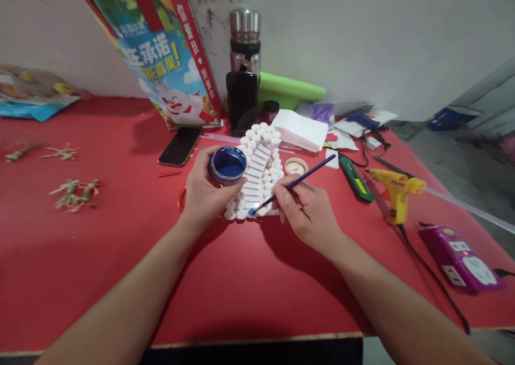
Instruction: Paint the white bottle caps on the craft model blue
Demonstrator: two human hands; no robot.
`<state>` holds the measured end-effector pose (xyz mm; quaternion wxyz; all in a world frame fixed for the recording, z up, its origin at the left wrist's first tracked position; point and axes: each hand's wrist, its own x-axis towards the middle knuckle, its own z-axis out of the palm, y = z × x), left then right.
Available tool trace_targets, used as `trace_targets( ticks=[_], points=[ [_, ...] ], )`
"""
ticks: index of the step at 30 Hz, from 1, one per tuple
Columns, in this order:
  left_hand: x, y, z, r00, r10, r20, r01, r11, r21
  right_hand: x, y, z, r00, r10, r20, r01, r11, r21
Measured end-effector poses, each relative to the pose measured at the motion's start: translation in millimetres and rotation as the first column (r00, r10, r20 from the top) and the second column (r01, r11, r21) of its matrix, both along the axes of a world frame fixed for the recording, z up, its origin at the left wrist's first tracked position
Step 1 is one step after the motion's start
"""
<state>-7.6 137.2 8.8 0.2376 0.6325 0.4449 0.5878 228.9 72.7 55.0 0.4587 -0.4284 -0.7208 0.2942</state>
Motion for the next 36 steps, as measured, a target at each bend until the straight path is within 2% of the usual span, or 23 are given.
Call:
trace_targets(
  ticks=[10,28,32,36],
  points=[
    [0.0,0.1,0.2,1.0,-0.003,-0.007,0.003,1.0,0.007,-2.6,-2.5,0.3,0.998,0.045,0.038,-0.048,0.994,0.102],
    [0.2,-1.3,5.2,1.0,0.008,-0.007,-0.008,1.0,0.025,-3.3,-2.2,0.6,0.997,0.05,0.051,-0.057,0.985,0.165],
    [-0.3,-1.2,3.5,1.0,0.008,-0.013,-0.008,1.0,0.002,-3.1,-2.3,-1.4,0.999,0.03,0.033,-0.035,0.988,0.149],
    [0.1,-0.5,1.3,1.0,0.009,-0.016,-0.008,0.999,0.034,-4.0,-3.1,-2.4,0.998,0.047,0.048,-0.055,0.984,0.17]
  ],
)
